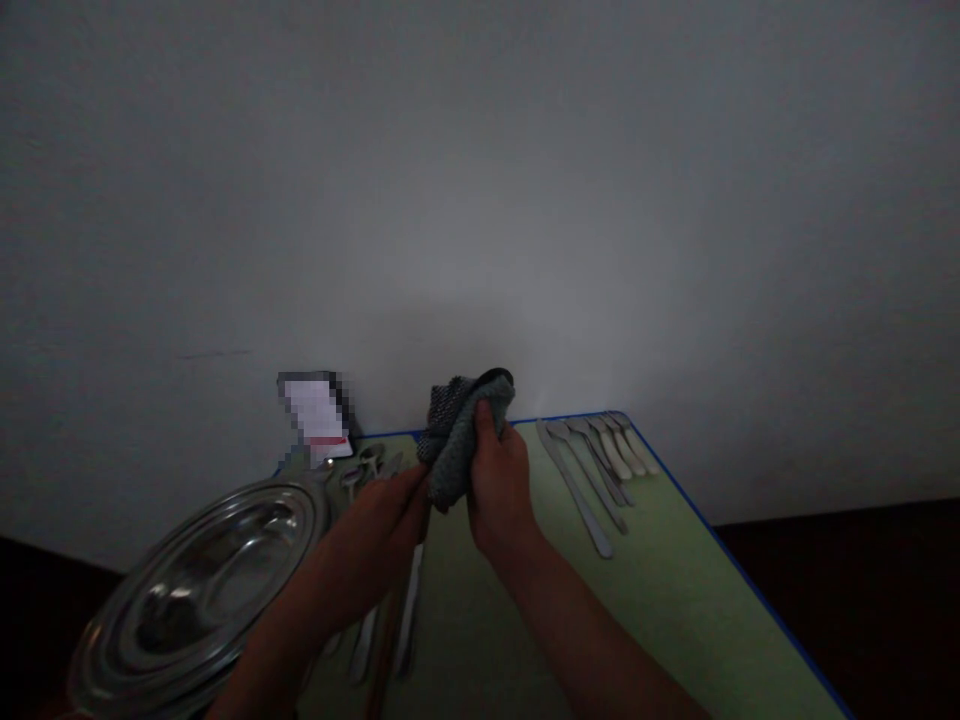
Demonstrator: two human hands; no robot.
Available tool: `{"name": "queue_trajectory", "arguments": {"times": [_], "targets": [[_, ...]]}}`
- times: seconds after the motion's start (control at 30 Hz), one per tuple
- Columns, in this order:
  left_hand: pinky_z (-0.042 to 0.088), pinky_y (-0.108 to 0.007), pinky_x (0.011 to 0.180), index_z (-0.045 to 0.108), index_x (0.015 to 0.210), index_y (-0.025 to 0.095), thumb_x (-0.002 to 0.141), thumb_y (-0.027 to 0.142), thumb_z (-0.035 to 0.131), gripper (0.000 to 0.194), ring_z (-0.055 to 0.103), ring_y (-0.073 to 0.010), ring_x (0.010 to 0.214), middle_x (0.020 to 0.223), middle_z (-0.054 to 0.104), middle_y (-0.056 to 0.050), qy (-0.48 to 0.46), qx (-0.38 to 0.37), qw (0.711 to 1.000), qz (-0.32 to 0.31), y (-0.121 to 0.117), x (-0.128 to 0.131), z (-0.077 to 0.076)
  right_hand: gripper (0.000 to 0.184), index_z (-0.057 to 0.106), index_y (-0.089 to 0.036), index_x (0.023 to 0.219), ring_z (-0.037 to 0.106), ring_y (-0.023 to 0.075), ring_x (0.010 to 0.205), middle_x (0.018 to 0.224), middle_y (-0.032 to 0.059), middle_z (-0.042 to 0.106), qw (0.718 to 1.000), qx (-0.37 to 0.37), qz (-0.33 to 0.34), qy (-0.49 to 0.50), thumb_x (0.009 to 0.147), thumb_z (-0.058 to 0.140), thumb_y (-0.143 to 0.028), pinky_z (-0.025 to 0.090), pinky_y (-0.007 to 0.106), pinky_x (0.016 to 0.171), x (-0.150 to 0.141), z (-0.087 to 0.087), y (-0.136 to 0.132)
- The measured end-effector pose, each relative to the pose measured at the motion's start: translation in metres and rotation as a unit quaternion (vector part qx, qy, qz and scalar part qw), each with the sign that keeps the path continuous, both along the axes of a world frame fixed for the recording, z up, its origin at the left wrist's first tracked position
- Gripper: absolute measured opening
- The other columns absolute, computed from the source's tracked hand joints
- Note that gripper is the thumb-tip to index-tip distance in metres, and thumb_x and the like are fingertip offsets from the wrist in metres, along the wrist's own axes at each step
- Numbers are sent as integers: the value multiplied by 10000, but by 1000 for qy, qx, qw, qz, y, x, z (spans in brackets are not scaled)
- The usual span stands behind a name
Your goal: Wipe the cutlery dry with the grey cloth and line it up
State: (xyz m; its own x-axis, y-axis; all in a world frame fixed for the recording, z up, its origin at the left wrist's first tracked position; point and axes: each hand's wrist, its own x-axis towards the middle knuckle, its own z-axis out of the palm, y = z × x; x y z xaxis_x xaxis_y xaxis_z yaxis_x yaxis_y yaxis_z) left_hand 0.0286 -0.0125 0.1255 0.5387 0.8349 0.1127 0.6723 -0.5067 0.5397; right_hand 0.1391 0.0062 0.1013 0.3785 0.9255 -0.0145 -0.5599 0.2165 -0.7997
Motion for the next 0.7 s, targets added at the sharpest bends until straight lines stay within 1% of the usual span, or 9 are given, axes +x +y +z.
{"name": "queue_trajectory", "arguments": {"times": [0.03, 0.1, 0.13, 0.2, 0.27, 0.3, 0.4, 0.53, 0.7], "targets": [[376, -249, 603, 561, 823, 172, 916, 234, 282, 300, 544, -155, 650, 709, 594, -15, -7, -4, 1000, -10, 0, -2, 1, 403, 610, -126, 877, 601, 165, 651, 746, 55, 661, 1000, 1, -16, -20, 730, 550, -496, 459, 286, 584, 5, 0, 2], [383, -237, 625, 570, 780, 187, 925, 291, 283, 338, 545, -140, 655, 694, 582, 6, -24, -19, 999, -25, -3, -9, 6, 390, 610, -129, 849, 575, 149, 623, 711, 34, 642, 991, 12, -88, -103, 734, 542, -495, 440, 270, 559, 19, 1, 5], [385, -228, 615, 575, 767, 192, 925, 318, 287, 352, 540, -133, 638, 676, 571, 15, -28, -33, 999, -29, -4, -14, 10, 371, 612, -135, 824, 557, 139, 611, 689, 17, 629, 976, 21, -139, -165, 732, 548, -488, 428, 260, 550, 26, 3, 5], [381, -208, 567, 592, 763, 201, 917, 365, 306, 364, 518, -118, 587, 631, 537, 30, -31, -75, 996, -36, -6, -23, 17, 313, 611, -150, 763, 524, 121, 605, 652, -14, 600, 928, 45, -224, -294, 725, 574, -458, 407, 241, 550, 37, 8, 3], [373, -190, 532, 608, 776, 206, 900, 388, 347, 341, 496, -107, 558, 593, 497, 43, -43, -118, 991, -49, -7, -30, 22, 281, 615, -156, 754, 513, 115, 599, 633, -27, 591, 895, 66, -252, -363, 721, 590, -434, 398, 231, 547, 41, 11, -1], [365, -182, 514, 609, 780, 204, 893, 392, 363, 330, 477, -100, 536, 571, 474, 50, -52, -137, 988, -53, -6, -33, 24, 282, 619, -156, 767, 517, 116, 597, 634, -26, 595, 893, 69, -249, -368, 729, 582, -433, 399, 230, 542, 39, 11, -2], [338, -168, 460, 601, 747, 181, 885, 396, 368, 345, 425, -89, 486, 526, 424, 57, -67, -173, 981, -53, -3, -34, 24, 347, 624, -141, 818, 549, 135, 597, 658, 9, 630, 936, 45, -201, -286, 768, 519, -467, 416, 246, 527, 26, 5, -3], [331, -170, 450, 585, 720, 166, 895, 401, 323, 394, 425, -94, 498, 535, 412, 49, -77, -170, 981, -48, 1, -23, 15, 387, 629, -135, 870, 597, 151, 590, 695, 45, 671, 988, 32, -99, -118, 773, 505, -490, 449, 262, 516, 7, 0, -1], [329, -176, 455, 552, 727, 162, 907, 351, 274, 382, 397, -86, 467, 514, 396, 62, -109, -160, 979, -57, 9, -8, -6, 348, 634, -139, 844, 625, 154, 562, 719, 52, 693, 1000, 7, -7, 25, 763, 542, -465, 455, 241, 452, -4, 5, -7]]}}
